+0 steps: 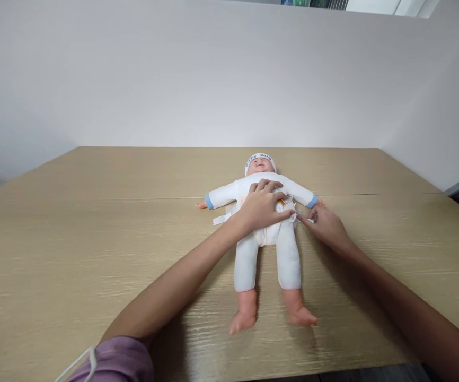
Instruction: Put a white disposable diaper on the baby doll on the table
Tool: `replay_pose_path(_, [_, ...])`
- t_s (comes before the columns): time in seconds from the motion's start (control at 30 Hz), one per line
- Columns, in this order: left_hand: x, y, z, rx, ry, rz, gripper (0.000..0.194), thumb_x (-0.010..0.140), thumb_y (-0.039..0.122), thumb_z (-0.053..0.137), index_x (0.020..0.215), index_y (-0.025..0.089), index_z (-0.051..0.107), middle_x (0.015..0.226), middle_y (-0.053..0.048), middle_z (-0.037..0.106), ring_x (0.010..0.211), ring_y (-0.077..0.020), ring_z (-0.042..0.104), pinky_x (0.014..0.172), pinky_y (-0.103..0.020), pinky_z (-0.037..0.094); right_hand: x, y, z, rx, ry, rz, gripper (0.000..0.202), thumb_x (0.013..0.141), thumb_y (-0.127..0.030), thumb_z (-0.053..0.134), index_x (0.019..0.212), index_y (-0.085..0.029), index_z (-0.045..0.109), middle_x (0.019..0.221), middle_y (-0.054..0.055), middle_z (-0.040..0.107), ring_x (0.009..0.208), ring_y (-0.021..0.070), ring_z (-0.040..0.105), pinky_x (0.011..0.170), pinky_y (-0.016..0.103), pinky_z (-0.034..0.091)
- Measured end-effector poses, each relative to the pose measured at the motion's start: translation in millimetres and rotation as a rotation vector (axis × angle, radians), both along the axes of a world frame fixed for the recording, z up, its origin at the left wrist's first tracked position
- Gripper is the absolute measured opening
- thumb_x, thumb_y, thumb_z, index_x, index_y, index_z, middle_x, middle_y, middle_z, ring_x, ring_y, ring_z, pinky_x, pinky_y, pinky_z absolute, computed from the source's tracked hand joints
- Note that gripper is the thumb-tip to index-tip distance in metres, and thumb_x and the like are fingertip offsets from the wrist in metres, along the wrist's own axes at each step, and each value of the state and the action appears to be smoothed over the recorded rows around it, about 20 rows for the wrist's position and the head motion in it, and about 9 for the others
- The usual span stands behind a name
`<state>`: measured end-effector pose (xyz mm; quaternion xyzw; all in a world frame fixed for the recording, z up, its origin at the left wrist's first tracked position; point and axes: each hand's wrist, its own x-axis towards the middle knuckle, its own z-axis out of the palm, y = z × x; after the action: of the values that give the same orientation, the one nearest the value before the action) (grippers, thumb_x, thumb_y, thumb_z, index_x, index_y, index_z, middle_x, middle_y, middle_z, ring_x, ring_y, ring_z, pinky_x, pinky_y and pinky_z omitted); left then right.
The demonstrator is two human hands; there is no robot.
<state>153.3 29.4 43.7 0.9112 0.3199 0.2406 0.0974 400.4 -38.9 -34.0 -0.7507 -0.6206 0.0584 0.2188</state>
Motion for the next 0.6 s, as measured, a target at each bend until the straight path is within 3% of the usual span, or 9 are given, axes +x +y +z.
replay_pose_path(0.17, [2, -2, 1.3, 0.006, 0.033, 0.018, 0.046, 0.093, 0.06, 0.076, 0.125, 0.026, 0.081, 0.149, -0.011, 0.065, 0.138, -0.0411, 0.048, 0.119, -0.058, 0.037, 6, -2, 16.3, -0.161, 0.121, 0.083, 0.052, 0.088, -0.071, 0.062, 0.065, -0.026, 0.048, 0.064, 0.001, 0.056, 0.064, 0.0205, 0.05, 0.062, 0.033, 0.031])
replay_pose_path(0.33, [2, -1, 0.5, -0.014, 0.037, 0.021, 0.057, 0.091, 0.06, 0.076, 0.136, 0.025, 0.073, 0.147, -0.012, 0.066, 0.136, -0.0423, 0.051, 0.116, -0.059, 0.038, 12, 2, 52.2, -0.156, 0.519, 0.292, 0.072, 0.079, -0.094, 0.058, 0.065, -0.025, 0.05, 0.065, -0.002, 0.049, 0.066, 0.0172, 0.046, 0.063, 0.031, 0.036])
replay_pose_path(0.47, [4, 0, -2.0, -0.027, 0.038, 0.023, 0.06, 0.091, 0.059, 0.076, 0.137, 0.022, 0.07, 0.148, -0.014, 0.066, 0.138, -0.0435, 0.049, 0.117, -0.06, 0.037, -8, 22, 78.8, -0.103, 0.548, 0.337, 0.066, 0.081, -0.087, 0.065, 0.07, -0.023, 0.057, 0.068, -0.002, 0.053, 0.068, 0.0167, 0.047, 0.064, 0.03, 0.036])
replay_pose_path(0.6, [1, 5, -1.1, -0.093, -0.011, 0.003, 0.053, 0.089, 0.055, 0.078, 0.131, 0.024, 0.071, 0.146, -0.012, 0.067, 0.138, -0.0426, 0.048, 0.118, -0.06, 0.036, -44, 48, 80.6, -0.114, 0.459, 0.372, 0.051, 0.088, -0.071, 0.063, 0.07, -0.024, 0.056, 0.067, -0.003, 0.056, 0.066, 0.0162, 0.05, 0.063, 0.03, 0.036])
